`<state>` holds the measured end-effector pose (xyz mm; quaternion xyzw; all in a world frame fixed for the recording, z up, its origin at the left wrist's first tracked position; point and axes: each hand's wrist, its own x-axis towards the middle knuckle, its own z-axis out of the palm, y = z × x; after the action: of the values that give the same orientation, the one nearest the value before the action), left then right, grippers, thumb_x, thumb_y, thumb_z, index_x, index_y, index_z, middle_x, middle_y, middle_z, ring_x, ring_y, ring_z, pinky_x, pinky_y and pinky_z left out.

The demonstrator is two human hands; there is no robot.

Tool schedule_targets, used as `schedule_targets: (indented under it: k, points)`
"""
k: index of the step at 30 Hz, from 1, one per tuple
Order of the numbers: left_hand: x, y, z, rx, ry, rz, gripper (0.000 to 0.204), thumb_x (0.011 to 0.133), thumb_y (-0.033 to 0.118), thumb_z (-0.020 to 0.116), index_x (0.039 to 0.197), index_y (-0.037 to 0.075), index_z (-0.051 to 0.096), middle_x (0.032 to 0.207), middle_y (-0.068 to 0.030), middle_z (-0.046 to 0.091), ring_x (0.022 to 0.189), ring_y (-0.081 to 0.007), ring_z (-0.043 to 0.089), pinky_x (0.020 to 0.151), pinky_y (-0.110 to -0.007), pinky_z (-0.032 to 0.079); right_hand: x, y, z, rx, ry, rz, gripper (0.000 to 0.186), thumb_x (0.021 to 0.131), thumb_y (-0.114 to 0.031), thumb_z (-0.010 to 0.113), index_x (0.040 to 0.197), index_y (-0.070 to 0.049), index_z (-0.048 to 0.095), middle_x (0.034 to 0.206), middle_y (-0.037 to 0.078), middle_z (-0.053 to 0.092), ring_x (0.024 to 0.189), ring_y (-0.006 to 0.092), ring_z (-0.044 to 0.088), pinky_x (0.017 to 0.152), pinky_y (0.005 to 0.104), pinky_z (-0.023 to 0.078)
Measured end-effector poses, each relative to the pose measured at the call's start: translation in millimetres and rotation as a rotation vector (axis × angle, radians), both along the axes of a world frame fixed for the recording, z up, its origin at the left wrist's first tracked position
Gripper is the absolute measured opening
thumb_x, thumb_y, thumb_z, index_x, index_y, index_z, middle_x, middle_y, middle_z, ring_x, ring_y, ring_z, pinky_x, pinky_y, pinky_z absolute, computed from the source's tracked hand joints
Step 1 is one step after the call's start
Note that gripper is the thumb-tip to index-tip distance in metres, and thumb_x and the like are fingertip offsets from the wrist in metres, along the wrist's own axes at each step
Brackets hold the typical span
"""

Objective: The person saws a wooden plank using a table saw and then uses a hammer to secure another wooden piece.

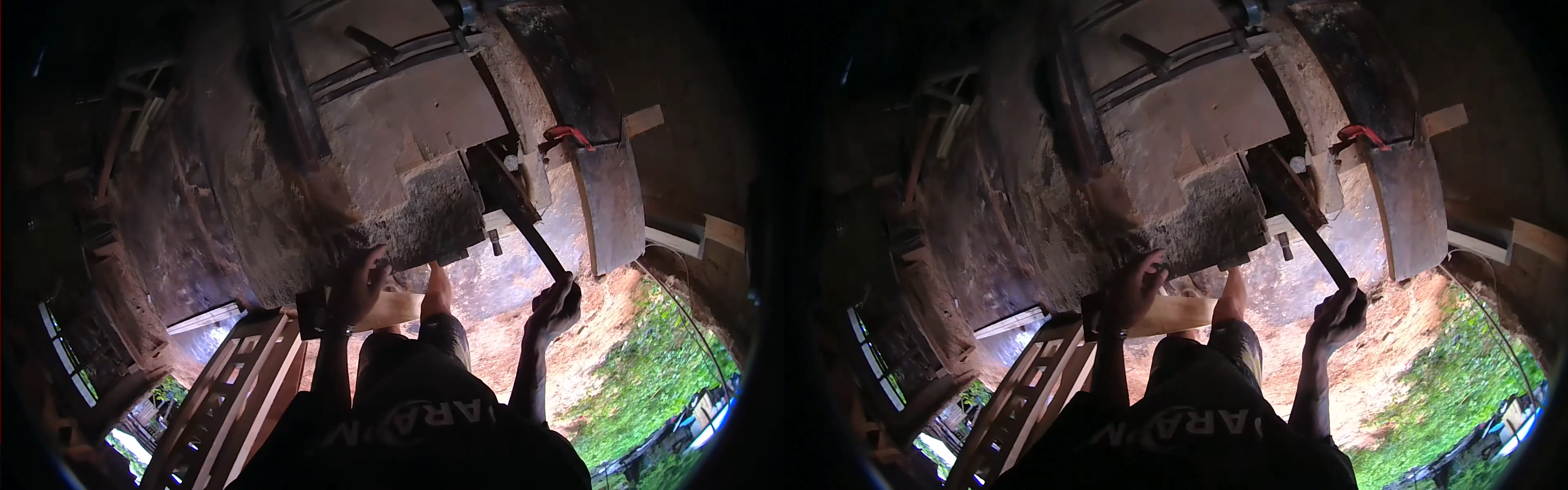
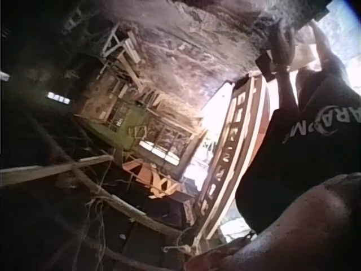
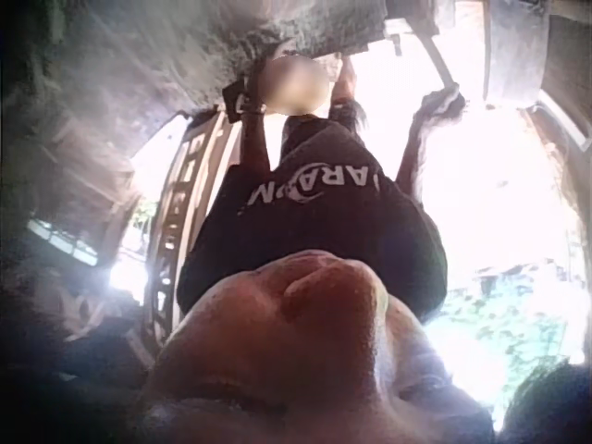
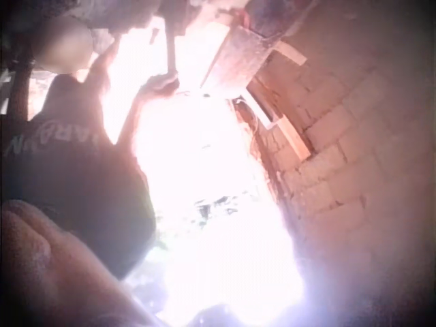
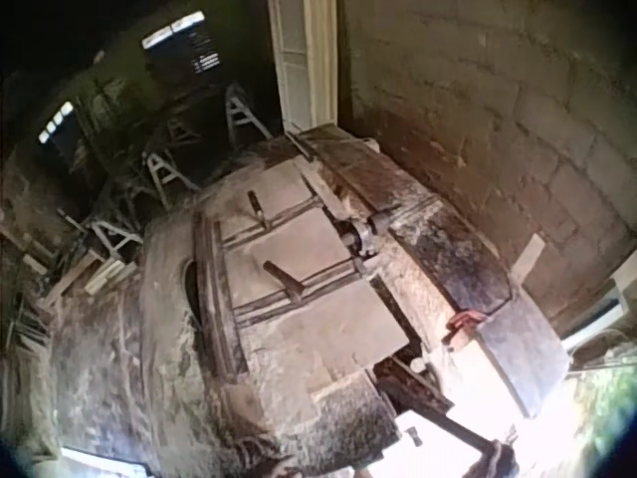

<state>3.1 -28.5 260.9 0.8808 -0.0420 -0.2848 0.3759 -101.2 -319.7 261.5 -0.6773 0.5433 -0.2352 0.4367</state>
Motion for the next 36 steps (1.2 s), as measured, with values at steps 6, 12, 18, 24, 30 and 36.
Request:
schedule_targets:
  k: [6, 12, 18, 24, 30, 36]
  points:
    - [-4, -13, -29, 0.005, 0.075, -0.201, 0.040, 0.093, 0.023, 0.059, 0.128, 0.006, 0.054, 0.094, -0.0182, 0.064, 0.086, -0.0241, 0.066, 0.076, -0.036, 0.051, 7, 16, 27, -0.504, 0.092, 0.626, 0.010, 0.089, -0.009, 0.062, 0.090, 0.001, 0.064, 0.075, 0.013, 0.066, 0.062, 0.0243, 0.064, 0.057, 0.0317, 0.050]
    - [4, -1, -28, -0.062, 0.039, -0.371, 0.040, 0.095, 0.024, 0.056, 0.131, 0.006, 0.051, 0.098, -0.0188, 0.064, 0.087, -0.0286, 0.065, 0.077, -0.035, 0.050, 103, 31, 72, -0.103, -0.049, 0.718, 0.024, 0.088, -0.006, 0.062, 0.110, 0.001, 0.055, 0.069, 0.018, 0.061, 0.058, 0.0320, 0.065, 0.046, 0.0376, 0.046]
    - [13, 9, -13, -0.031, 0.009, -0.476, 0.036, 0.095, 0.020, 0.054, 0.127, 0.003, 0.053, 0.113, -0.0206, 0.062, 0.102, -0.0340, 0.062, 0.086, -0.038, 0.049, 89, 33, 73, -0.226, 0.036, 0.790, 0.015, 0.091, -0.007, 0.056, 0.105, -0.002, 0.056, 0.084, 0.021, 0.065, 0.069, 0.0403, 0.063, 0.050, 0.0412, 0.048]
    - [6, 38, -26, -0.075, -0.087, -0.464, 0.034, 0.094, 0.019, 0.055, 0.123, 0.002, 0.056, 0.114, -0.0210, 0.062, 0.105, -0.0360, 0.060, 0.088, -0.040, 0.048, 133, 26, 35, -0.357, 0.005, 0.880, 0.023, 0.095, -0.012, 0.052, 0.114, -0.001, 0.058, 0.096, 0.020, 0.065, 0.083, 0.0319, 0.065, 0.070, 0.0380, 0.052]
    - [23, 53, -17, -0.032, -0.125, -0.367, 0.033, 0.090, 0.016, 0.059, 0.121, 0.006, 0.058, 0.108, -0.0187, 0.064, 0.098, -0.0337, 0.062, 0.086, -0.040, 0.048, 32, 7, -79, -0.184, -0.246, 0.016, 0.032, 0.100, -0.026, 0.047, 0.085, 0.000, 0.059, 0.070, 0.003, 0.054, 0.063, 0.0124, 0.045, 0.057, 0.0299, 0.039]
    - [41, 45, -38, -0.180, -0.094, -0.379, 0.027, 0.090, 0.015, 0.059, 0.116, 0.009, 0.061, 0.101, -0.0154, 0.065, 0.088, -0.0297, 0.064, 0.078, -0.040, 0.050, -32, 16, -248, -0.237, 0.298, 0.818, 0.047, 0.080, -0.003, 0.062, 0.124, 0.002, 0.046, 0.116, 0.025, 0.055, 0.105, 0.0434, 0.054, 0.086, 0.0448, 0.046]
